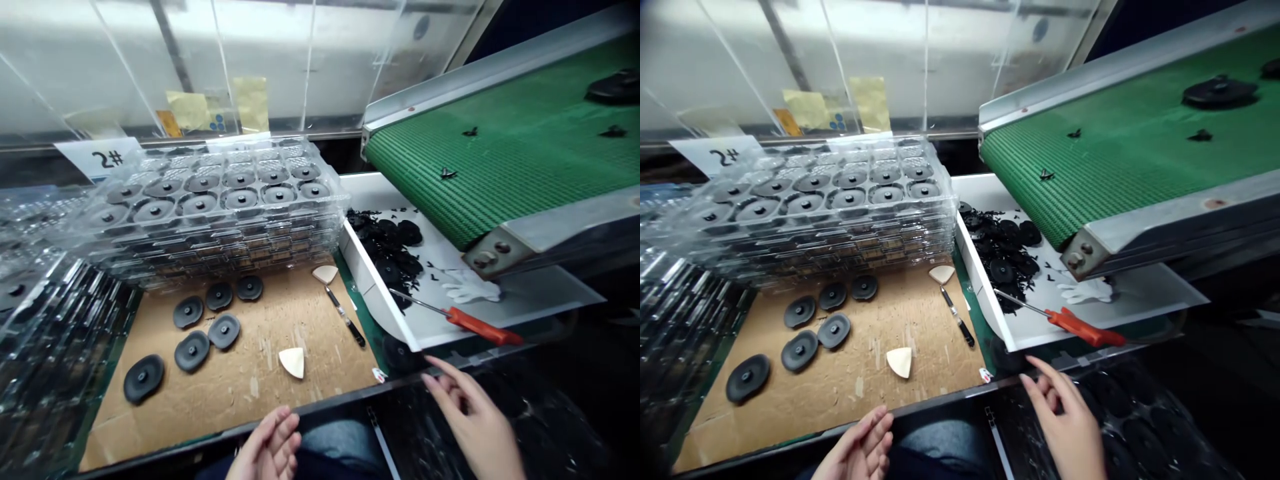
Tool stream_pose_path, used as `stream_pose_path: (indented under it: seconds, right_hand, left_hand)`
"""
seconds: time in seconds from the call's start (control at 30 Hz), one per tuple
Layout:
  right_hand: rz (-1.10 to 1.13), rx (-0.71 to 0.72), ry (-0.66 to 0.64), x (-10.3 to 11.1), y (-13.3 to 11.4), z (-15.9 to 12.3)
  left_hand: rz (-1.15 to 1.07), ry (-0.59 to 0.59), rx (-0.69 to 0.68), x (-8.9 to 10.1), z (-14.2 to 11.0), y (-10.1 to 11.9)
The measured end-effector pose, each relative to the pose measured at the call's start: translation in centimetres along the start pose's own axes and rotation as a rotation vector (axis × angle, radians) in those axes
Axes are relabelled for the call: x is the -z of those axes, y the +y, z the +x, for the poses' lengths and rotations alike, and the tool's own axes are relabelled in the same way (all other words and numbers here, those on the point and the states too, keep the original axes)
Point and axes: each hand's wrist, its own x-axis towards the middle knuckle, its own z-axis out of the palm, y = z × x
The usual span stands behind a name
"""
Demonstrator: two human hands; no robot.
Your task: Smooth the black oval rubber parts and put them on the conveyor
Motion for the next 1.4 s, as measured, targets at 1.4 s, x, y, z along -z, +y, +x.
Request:
stream_pose_path:
  seconds: [1.4]
  right_hand:
    - [0.166,1.152,-0.303,-7.1,-16.5,-5.5]
  left_hand:
    - [0.012,-0.730,-0.204,0.1,-3.2,1.8]
